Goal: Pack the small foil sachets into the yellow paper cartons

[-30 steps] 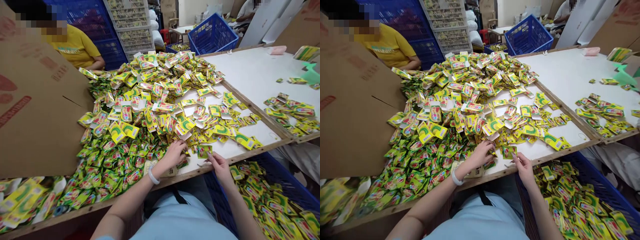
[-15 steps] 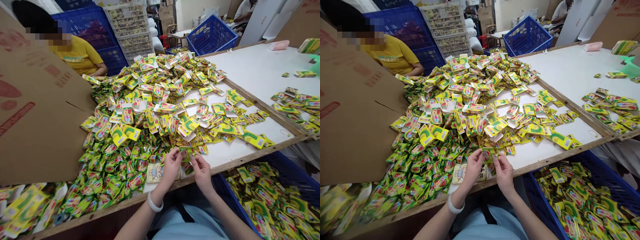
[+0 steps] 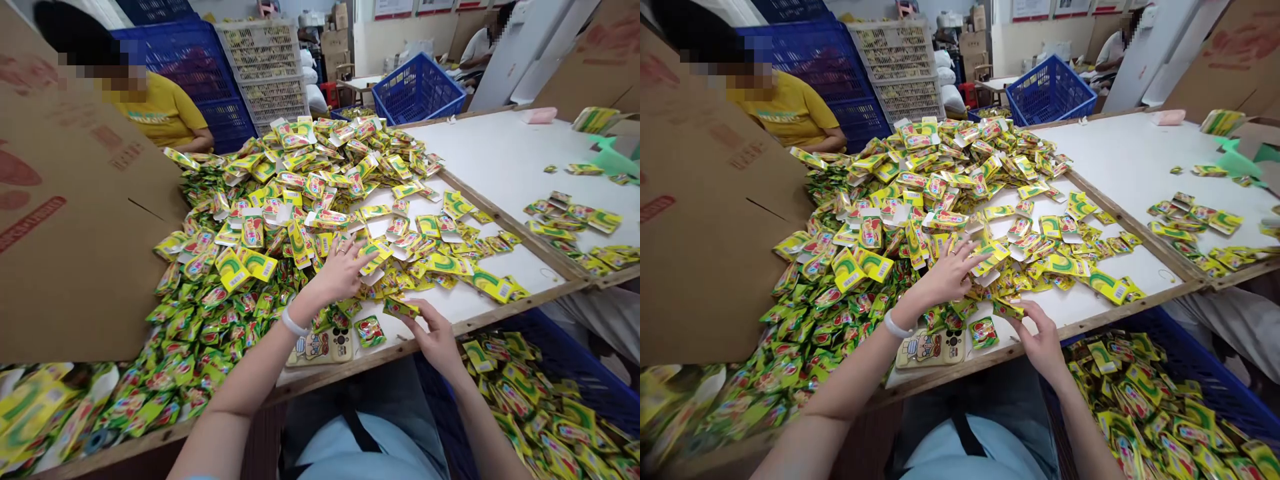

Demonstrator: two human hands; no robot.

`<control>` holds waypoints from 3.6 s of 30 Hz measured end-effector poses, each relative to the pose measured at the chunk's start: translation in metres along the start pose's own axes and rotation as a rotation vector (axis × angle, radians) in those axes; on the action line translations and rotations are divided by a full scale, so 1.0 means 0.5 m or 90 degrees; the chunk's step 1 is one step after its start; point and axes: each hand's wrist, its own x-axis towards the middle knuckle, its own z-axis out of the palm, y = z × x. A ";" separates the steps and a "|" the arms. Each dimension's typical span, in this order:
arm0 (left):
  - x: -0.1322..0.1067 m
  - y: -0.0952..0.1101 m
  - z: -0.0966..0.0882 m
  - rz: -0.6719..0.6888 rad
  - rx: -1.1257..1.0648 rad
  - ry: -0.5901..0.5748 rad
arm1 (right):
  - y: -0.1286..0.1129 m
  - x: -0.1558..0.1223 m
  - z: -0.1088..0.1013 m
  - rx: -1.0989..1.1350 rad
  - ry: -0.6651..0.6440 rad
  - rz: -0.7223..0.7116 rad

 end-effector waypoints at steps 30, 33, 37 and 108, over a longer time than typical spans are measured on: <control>-0.281 0.163 0.029 -0.307 -0.836 -0.039 | -0.167 0.035 0.000 -0.011 -0.319 0.050; -0.292 0.165 0.017 -0.292 -0.752 -0.080 | -0.175 0.041 -0.009 -0.064 -0.423 0.067; -0.286 0.165 0.010 -0.287 -0.734 -0.139 | -0.208 0.049 -0.009 -0.151 -0.504 -0.010; 0.031 -0.034 0.040 0.089 0.097 -0.126 | -0.006 -0.028 0.038 -0.176 -0.237 -0.045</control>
